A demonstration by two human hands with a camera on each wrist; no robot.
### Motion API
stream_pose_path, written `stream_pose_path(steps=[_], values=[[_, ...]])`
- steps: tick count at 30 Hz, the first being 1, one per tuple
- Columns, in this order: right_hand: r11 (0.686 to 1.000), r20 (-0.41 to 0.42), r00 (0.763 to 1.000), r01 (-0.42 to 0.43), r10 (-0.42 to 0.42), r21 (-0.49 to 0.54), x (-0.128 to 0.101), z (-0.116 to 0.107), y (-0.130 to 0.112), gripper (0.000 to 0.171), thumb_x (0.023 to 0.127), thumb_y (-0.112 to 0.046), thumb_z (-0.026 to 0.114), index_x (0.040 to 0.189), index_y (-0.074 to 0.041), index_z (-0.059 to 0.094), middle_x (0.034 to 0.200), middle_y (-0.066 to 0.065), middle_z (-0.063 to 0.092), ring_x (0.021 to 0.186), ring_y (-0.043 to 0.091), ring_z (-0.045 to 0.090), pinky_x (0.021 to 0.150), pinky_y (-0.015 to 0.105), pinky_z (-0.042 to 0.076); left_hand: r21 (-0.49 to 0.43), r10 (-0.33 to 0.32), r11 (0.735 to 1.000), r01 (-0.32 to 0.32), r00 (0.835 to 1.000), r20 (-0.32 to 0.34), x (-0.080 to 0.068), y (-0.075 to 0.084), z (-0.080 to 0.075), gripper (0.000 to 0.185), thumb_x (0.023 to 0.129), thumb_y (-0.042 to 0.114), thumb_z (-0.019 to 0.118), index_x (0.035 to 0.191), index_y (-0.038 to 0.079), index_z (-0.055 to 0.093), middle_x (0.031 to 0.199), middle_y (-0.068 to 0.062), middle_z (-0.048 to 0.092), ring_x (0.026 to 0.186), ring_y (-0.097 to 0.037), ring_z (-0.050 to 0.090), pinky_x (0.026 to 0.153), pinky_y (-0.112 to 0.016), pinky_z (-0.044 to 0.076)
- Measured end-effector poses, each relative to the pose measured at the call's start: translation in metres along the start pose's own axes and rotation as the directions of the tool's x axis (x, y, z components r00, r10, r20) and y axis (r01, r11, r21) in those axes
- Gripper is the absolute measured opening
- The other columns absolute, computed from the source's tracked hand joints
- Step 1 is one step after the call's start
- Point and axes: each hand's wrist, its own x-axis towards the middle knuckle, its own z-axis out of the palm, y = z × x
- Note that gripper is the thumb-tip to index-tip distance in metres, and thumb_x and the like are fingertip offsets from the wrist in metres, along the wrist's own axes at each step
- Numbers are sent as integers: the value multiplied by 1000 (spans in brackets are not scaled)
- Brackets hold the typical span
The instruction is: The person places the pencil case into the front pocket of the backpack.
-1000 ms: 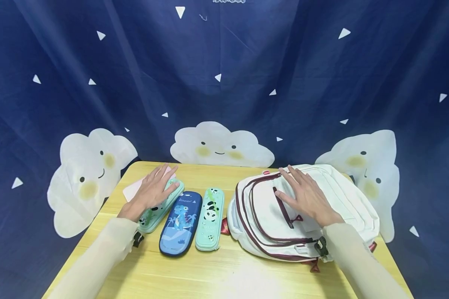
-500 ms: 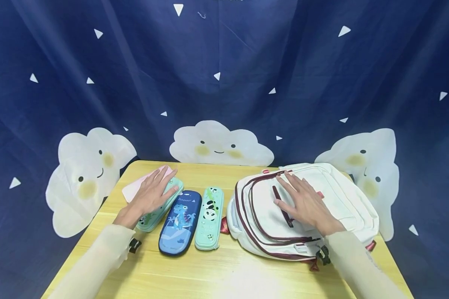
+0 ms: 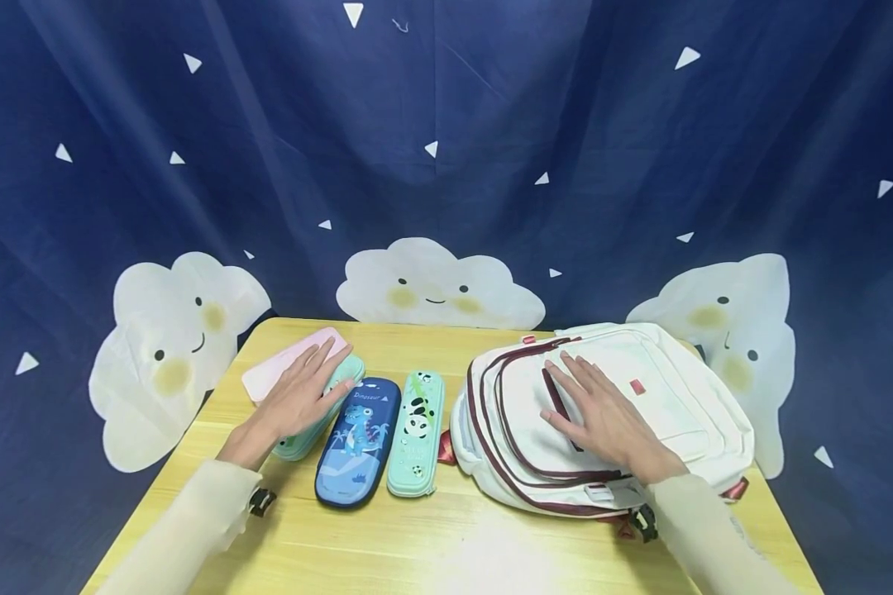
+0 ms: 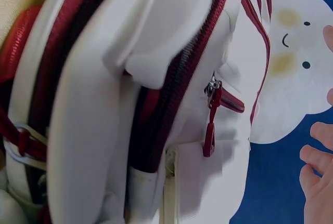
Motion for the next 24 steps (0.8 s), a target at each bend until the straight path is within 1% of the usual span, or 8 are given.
stream_pose_path(steps=[3,8,13,15,18,20,21,24], values=[[1000,5,1000,2,-2,-9,-3,1,-2,78,101,-45,76,167,-18,46,175,14,40,156,48,42,126,57,38,-5,4,1000,-4,1000,-1,-4,1,1,72,113,56,48,175,25,29,182,-18,18,167,-50,18,135,-68,17],[1000,9,1000,4,-4,-15,-8,3,-6,81,99,-47,77,168,-18,45,172,16,44,153,48,46,126,53,39,-17,5,1000,-5,1000,0,-11,2,3,72,113,56,49,175,24,29,183,-17,18,167,-49,19,134,-68,20],[1000,15,1000,-2,2,3,-13,6,-10,86,99,-48,78,171,-21,39,171,15,46,154,46,46,133,43,32,-16,1,1000,-1,1000,0,-16,3,4,72,113,57,48,174,23,30,183,-17,19,167,-48,19,133,-69,23],[1000,18,1000,-4,4,16,-15,8,-11,86,99,-48,78,171,-22,39,171,13,47,155,45,46,133,44,33,-15,0,1000,0,1000,0,-17,4,4,72,113,57,48,174,23,30,183,-16,19,167,-47,19,133,-68,23],[1000,33,999,4,-5,28,-18,11,-13,86,99,-48,78,171,-23,38,171,11,47,156,43,45,129,52,38,-11,6,1000,-7,1000,-7,-19,5,4,71,113,56,47,174,23,30,183,-17,20,167,-48,20,133,-68,23],[999,39,999,24,-25,29,-21,13,-14,85,100,-47,78,171,-21,39,170,12,48,155,44,46,125,56,40,-11,14,1000,-14,1000,-9,-21,6,5,71,114,55,48,174,22,31,182,-18,21,167,-48,21,134,-67,23],[999,40,999,34,-35,26,-23,15,-15,85,100,-46,77,171,-19,39,170,12,49,154,44,46,125,56,41,-11,18,1000,-18,1000,-11,-22,6,5,71,113,55,49,174,21,32,182,-19,22,166,-48,22,134,-66,24],[998,27,998,64,-65,23,-28,18,-16,83,99,-42,79,169,-17,42,166,13,54,152,44,49,131,46,37,-14,26,1000,-26,1000,-11,-25,7,6,71,113,54,50,173,20,33,181,-19,23,166,-48,23,134,-65,24]])
